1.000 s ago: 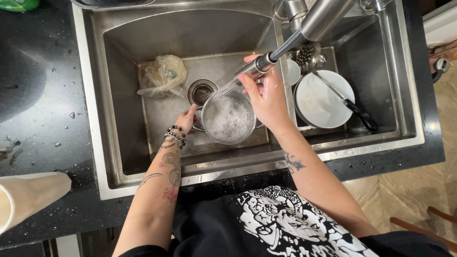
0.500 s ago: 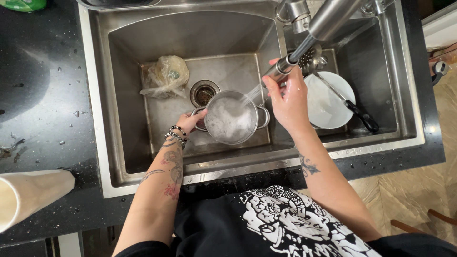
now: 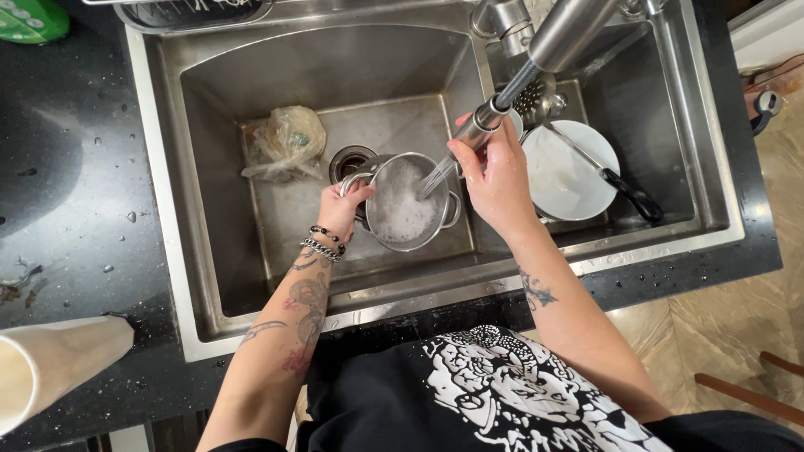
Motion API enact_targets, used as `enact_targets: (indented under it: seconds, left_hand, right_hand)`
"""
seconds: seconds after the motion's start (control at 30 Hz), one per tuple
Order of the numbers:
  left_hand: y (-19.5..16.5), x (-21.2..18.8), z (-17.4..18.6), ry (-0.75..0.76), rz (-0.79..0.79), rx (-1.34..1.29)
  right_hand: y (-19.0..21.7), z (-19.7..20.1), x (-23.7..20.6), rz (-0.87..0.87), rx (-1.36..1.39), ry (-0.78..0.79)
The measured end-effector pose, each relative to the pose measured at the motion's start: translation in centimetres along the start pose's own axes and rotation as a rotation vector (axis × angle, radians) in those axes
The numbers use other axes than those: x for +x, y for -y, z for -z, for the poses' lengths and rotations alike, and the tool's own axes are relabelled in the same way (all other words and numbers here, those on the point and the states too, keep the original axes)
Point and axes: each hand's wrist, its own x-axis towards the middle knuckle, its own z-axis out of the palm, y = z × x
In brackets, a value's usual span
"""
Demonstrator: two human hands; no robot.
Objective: The person rinses a knife under running water at the kitchen sink, then gathers food scraps and a plastic bag from the sink basin and clears the drain. They rinse a cup, wash a pair of scissors, and finally rinse and scrub a stainless steel pot under the faucet.
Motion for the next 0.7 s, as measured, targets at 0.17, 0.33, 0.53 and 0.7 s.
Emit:
enact_targets:
  seconds: [0.17,0.33,0.53,0.7]
  left_hand:
    - [-0.3,0.0,-0.2,0.064,-0.130,0.031]
    - [-1.8,-1.2,-1.8,-0.009,-0.321,0.465]
    - [-5.6,-4.4,-4.8,0.130,-0.828,0.914]
    - [-7.6,-5.7,-4.6,0.443,-1.104,1.303]
  right_hand:
    - [-0.2,-0.2,0.2,-0.003,0.010,-0.023]
    - [-0.3,-0.6,0.4,-0.009,0.035,-0.026]
    - [-0.4,-1.4,0.6,0.024,0.104,-0.033]
    - [-0.8,-1.9,1.4,-0.003,0.131,-0.089]
